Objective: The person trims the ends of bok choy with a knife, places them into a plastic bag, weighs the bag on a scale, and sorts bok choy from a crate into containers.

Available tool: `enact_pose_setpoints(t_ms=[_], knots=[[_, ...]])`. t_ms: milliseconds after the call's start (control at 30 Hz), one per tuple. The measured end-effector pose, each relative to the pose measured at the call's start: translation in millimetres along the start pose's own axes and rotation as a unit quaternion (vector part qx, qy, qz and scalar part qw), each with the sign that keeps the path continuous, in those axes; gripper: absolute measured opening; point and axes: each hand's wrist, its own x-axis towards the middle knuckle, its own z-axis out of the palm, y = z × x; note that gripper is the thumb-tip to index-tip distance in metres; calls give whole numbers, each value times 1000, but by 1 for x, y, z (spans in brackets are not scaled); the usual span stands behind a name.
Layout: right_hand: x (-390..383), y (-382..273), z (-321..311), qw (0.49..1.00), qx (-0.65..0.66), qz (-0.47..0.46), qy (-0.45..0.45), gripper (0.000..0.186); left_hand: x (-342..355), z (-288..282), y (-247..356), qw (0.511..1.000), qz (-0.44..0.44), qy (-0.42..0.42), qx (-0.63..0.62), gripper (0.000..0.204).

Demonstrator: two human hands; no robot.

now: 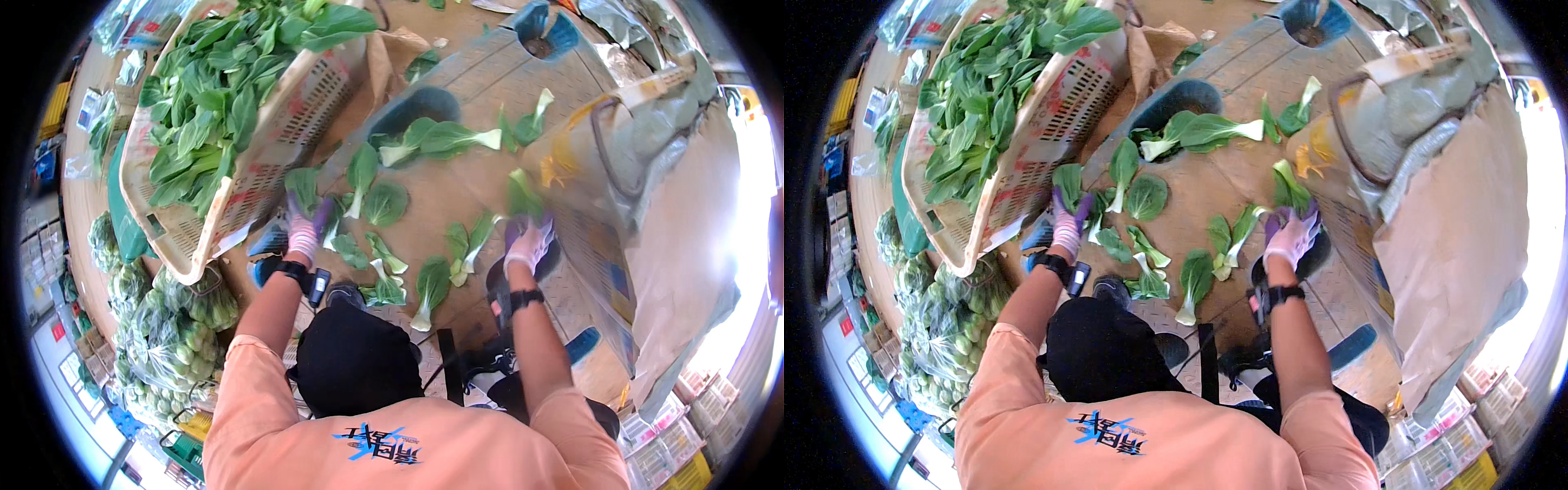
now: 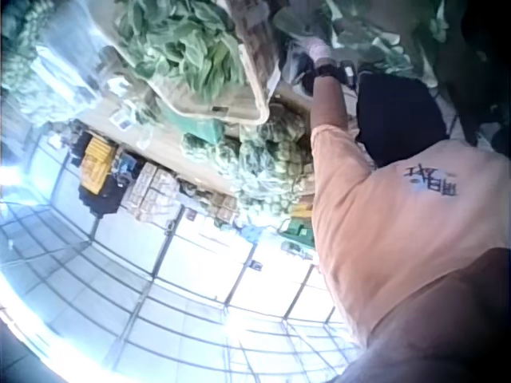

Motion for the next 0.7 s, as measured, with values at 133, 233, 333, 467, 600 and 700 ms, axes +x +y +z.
enact_pose_setpoints(t_ms=[133,233,333,467,600,700], knots=[[11,-32,24,989,51,130,-43,24,-26,18,40,948,-8,-55,313,99],[-30,-63,27,988,-3,51,-145,22,-39,22,36,943,132,-67,298,100],[-85,-122,36,829,415,262,-267,20,-46,33,50,967,117,-127,186,108],[-152,-211,40,807,453,57,-374,47,-45,76,24,944,178,-129,-246,95],[-150,-237,20,659,505,-26,-557,51,-31,34,53,765,-56,-236,-597,56],[-110,-243,-12,633,453,92,-621,35,-41,-38,70,888,60,-220,-399,57]])
